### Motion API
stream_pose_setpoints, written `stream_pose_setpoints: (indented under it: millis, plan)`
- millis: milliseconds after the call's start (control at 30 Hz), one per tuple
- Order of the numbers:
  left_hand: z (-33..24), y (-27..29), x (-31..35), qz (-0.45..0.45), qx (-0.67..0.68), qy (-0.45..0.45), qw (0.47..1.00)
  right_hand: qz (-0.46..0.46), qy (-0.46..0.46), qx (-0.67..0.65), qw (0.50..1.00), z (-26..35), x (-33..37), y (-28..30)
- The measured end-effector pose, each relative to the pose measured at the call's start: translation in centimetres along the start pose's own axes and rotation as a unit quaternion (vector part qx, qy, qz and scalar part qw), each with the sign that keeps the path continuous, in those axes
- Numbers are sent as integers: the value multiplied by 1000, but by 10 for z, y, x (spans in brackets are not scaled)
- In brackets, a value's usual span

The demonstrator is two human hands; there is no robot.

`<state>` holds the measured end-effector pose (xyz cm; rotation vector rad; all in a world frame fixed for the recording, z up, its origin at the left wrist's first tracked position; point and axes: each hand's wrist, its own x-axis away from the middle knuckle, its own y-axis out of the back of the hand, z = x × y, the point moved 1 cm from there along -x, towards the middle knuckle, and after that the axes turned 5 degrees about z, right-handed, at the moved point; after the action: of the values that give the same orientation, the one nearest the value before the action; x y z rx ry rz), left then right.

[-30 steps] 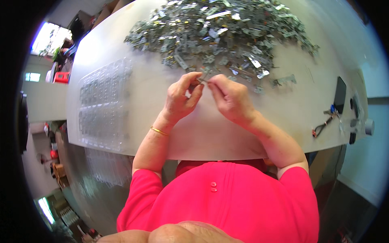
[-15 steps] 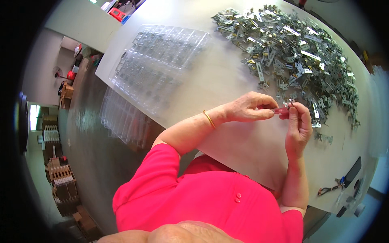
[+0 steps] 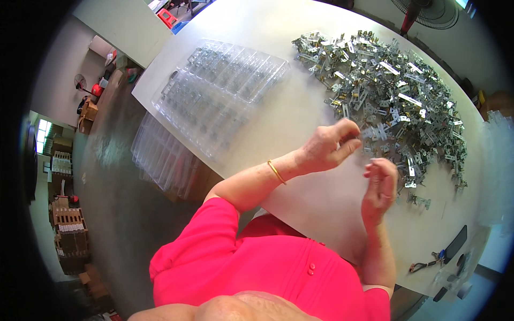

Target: Manually assemble and sort small metal hardware clips into plastic blister trays.

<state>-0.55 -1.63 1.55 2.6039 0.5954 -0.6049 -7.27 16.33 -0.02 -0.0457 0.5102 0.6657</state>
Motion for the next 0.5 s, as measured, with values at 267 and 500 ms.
stream_pose_setpoints:
  millis: [267, 500]
  plan:
    - [-17, 90, -27, -107, -33, 118, 987, 176, 52, 142, 973, 1, 10, -28]
    - [9, 241, -29, -194, -346, 142, 907, 170, -8, 106, 980, -4, 8, -25]
